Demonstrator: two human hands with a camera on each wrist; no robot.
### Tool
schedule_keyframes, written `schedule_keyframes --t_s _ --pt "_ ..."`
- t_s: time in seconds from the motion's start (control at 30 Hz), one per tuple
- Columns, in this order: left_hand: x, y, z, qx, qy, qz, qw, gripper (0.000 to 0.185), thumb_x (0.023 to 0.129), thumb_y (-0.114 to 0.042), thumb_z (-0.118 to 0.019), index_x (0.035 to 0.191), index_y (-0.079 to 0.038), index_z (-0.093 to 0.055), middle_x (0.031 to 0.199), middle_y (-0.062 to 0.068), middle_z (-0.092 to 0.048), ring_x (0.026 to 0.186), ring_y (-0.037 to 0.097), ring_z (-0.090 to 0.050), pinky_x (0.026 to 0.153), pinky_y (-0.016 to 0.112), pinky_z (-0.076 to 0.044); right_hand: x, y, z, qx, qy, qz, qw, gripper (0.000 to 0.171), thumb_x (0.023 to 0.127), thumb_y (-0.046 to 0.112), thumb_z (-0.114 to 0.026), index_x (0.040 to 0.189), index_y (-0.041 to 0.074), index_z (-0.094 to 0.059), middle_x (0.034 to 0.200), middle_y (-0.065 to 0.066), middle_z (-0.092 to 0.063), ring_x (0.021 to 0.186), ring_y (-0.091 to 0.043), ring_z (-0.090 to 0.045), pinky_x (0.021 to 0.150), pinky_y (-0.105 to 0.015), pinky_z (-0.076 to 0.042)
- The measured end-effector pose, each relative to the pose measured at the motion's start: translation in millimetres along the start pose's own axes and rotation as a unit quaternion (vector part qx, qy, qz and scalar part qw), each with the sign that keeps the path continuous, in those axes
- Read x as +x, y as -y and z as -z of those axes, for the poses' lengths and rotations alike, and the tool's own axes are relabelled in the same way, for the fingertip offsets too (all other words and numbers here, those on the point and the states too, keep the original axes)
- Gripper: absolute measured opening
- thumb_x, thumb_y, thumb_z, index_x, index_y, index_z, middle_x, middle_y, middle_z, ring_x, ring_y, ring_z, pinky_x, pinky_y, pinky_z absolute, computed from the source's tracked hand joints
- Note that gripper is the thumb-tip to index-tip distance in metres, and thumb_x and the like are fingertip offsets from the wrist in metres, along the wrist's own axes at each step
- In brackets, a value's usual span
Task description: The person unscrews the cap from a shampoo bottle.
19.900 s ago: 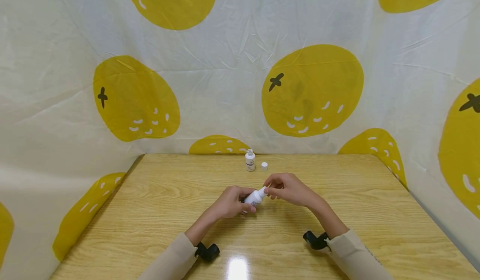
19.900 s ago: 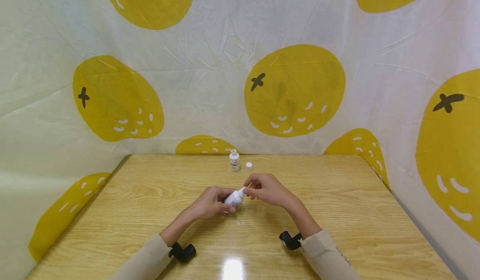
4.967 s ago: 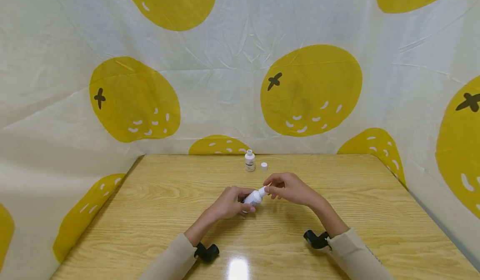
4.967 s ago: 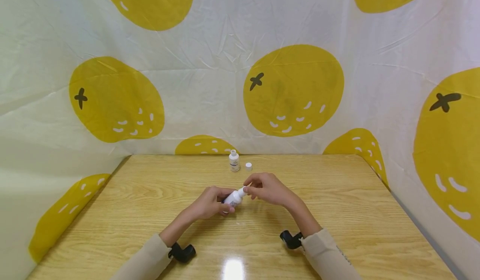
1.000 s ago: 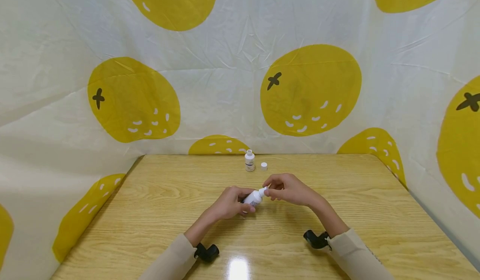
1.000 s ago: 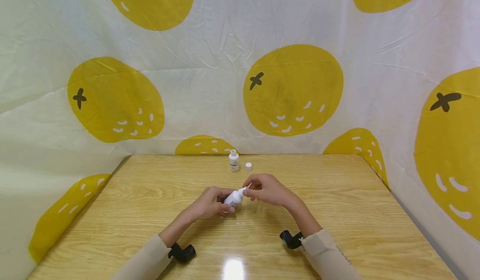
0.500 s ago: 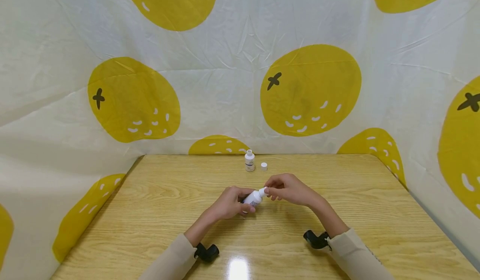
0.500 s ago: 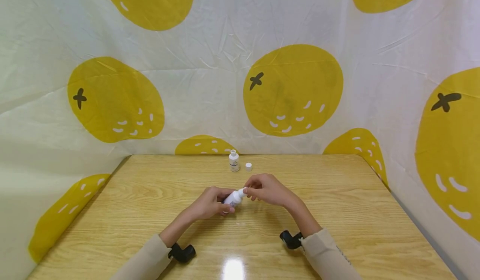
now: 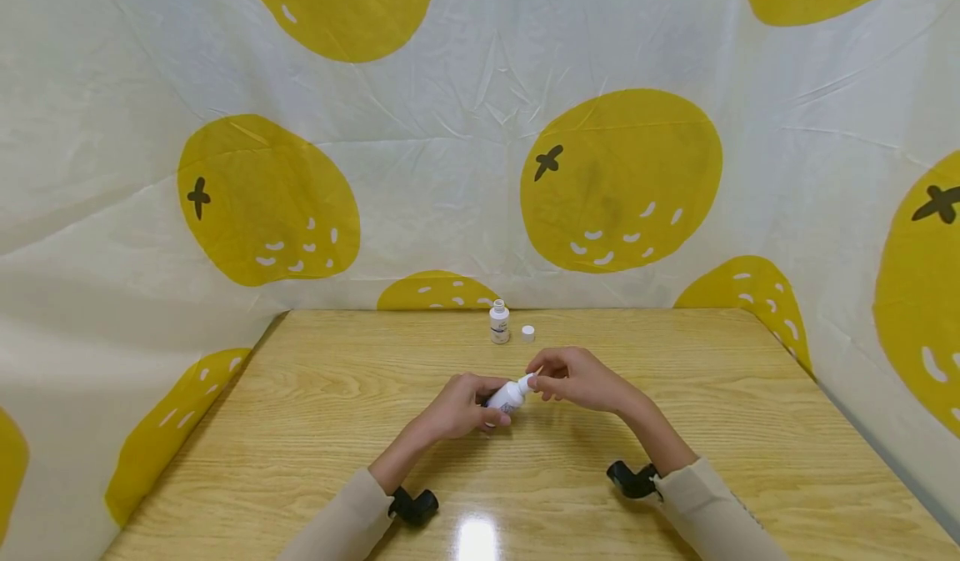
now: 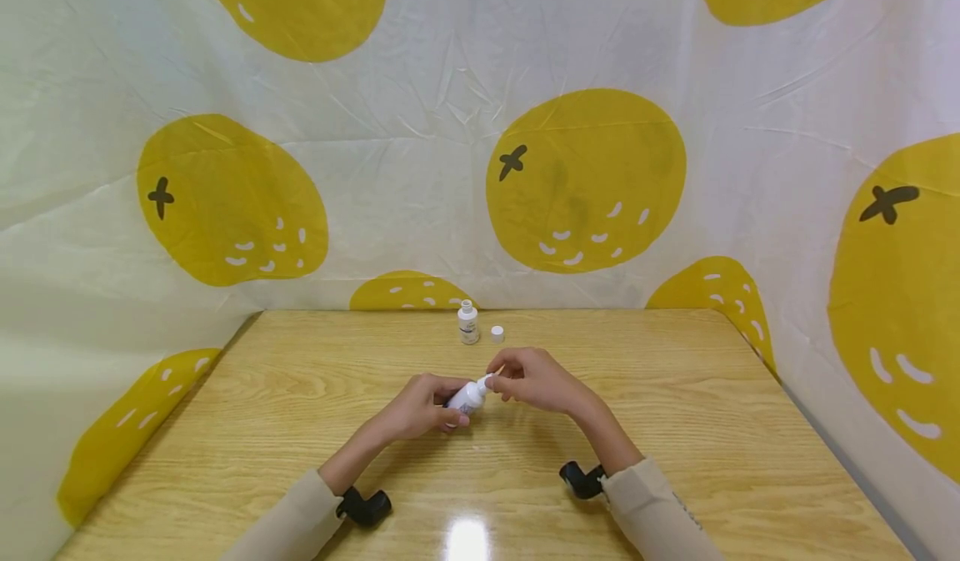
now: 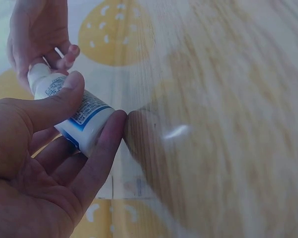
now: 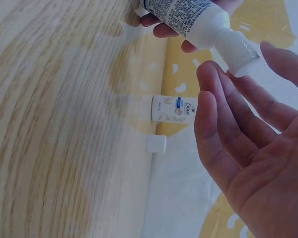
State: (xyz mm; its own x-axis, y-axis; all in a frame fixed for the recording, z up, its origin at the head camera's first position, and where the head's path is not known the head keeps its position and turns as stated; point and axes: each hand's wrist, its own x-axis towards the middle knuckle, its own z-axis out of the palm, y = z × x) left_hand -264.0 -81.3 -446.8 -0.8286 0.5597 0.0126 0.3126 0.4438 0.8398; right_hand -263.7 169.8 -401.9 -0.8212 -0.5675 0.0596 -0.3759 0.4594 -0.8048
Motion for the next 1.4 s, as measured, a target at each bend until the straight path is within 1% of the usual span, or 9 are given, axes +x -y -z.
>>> schedule_keyframes --t_s 0.1,0.3,0.57,0.73,0.9,1.0,1.1,1.23,1.4 --pt "0.7 0.0 -0.2 0.002 0.0 0.002 1.0 0.043 0.09 -0.008 -0.079 0.132 -0.013 -0.071 0.111 0.013 -0.075 0.082 0.013 -0.071 0.061 0.029 -0.062 0.4 0.1 0.4 -0.001 -0.003 -0.009 1.0 0.027 0.103 0.027 -0.065 0.114 0.003 -0.071 0.098 -0.021 -0.075 0.085 -0.037 -0.072 0.074 -0.052 -0.061" --pt "1.3 0.1 -0.6 0.002 -0.001 0.001 1.0 0.043 0.09 -0.009 -0.079 0.132 -0.013 -0.071 0.111 0.012 -0.075 0.082 0.012 -0.071 0.061 0.028 -0.062 1.0 -1.8 1.1 -0.009 0.01 -0.007 1.0 0.028 0.104 0.026 -0.063 0.109 0.001 -0.073 0.094 -0.015 -0.076 0.081 -0.029 -0.073 0.071 -0.048 -0.062" --pt "0.8 1.2 -0.5 -0.004 -0.001 0.003 1.0 0.044 0.089 -0.009 -0.08 0.132 -0.013 -0.071 0.111 0.013 -0.076 0.084 0.013 -0.071 0.061 0.029 -0.062 0.8 -2.0 0.2 0.006 0.016 0.003 1.0 0.021 0.101 0.021 -0.067 0.112 0.003 -0.071 0.097 -0.021 -0.075 0.084 -0.036 -0.073 0.072 -0.048 -0.062" --pt "0.8 1.3 -0.5 -0.004 -0.001 0.005 1.0 0.044 0.089 -0.009 -0.08 0.132 -0.014 -0.071 0.111 0.013 -0.075 0.085 0.013 -0.071 0.061 0.029 -0.063 0.1 -2.5 1.0 0.002 0.021 0.021 1.0 0.026 0.1 0.017 -0.068 0.118 -0.001 -0.068 0.095 -0.023 -0.075 0.082 -0.037 -0.072 0.07 -0.047 -0.062" --pt "0.9 0.7 -0.7 -0.006 -0.001 0.007 1.0 0.044 0.089 -0.01 -0.08 0.132 -0.014 -0.071 0.112 0.013 -0.076 0.085 0.013 -0.071 0.061 0.029 -0.063 -0.3 -2.8 1.2 0.002 0.021 0.014 1.0 0.031 0.1 0.021 -0.069 0.122 -0.001 -0.067 0.097 -0.023 -0.075 0.083 -0.038 -0.072 0.072 -0.051 -0.061" --pt "1.5 0.4 -1.0 -0.002 -0.001 0.007 1.0 0.044 0.09 -0.009 -0.08 0.132 -0.013 -0.071 0.112 0.012 -0.076 0.085 0.013 -0.071 0.061 0.029 -0.063 -0.5 -2.4 1.0 0.003 0.015 -0.001 1.0 0.031 0.102 0.025 -0.066 0.121 0.0 -0.068 0.099 -0.022 -0.076 0.085 -0.038 -0.073 0.073 -0.053 -0.061" --pt "1.4 0.3 -1.1 0.001 -0.002 0.006 1.0 0.043 0.09 -0.009 -0.08 0.132 -0.013 -0.071 0.112 0.012 -0.075 0.085 0.013 -0.071 0.061 0.028 -0.062 -0.1 -2.4 1.4 0.002 0.012 -0.007 1.0 0.03 0.104 0.026 -0.064 0.117 0.0 -0.069 0.099 -0.02 -0.076 0.084 -0.035 -0.073 0.073 -0.05 -0.062" --pt "0.6 0.0 -0.7 0.002 -0.003 0.005 1.0 0.043 0.089 -0.009 -0.08 0.131 -0.013 -0.072 0.111 0.012 -0.076 0.085 0.013 -0.071 0.061 0.028 -0.062 0.3 -2.4 1.9 0.002 0.016 -0.004 1.0 0.028 0.103 0.025 -0.063 0.113 0.0 -0.07 0.097 -0.018 -0.076 0.083 -0.034 -0.073 0.071 -0.048 -0.062" --pt "0.2 -0.7 -0.3 0.001 -0.004 0.006 1.0 0.044 0.089 -0.009 -0.08 0.131 -0.013 -0.072 0.111 0.012 -0.076 0.085 0.013 -0.071 0.061 0.028 -0.062 0.6 -3.0 1.2 0.011 0.026 0.005 1.0 0.023 0.102 0.02 -0.066 0.113 0.001 -0.069 0.099 -0.022 -0.075 0.084 -0.038 -0.073 0.072 -0.05 -0.062"
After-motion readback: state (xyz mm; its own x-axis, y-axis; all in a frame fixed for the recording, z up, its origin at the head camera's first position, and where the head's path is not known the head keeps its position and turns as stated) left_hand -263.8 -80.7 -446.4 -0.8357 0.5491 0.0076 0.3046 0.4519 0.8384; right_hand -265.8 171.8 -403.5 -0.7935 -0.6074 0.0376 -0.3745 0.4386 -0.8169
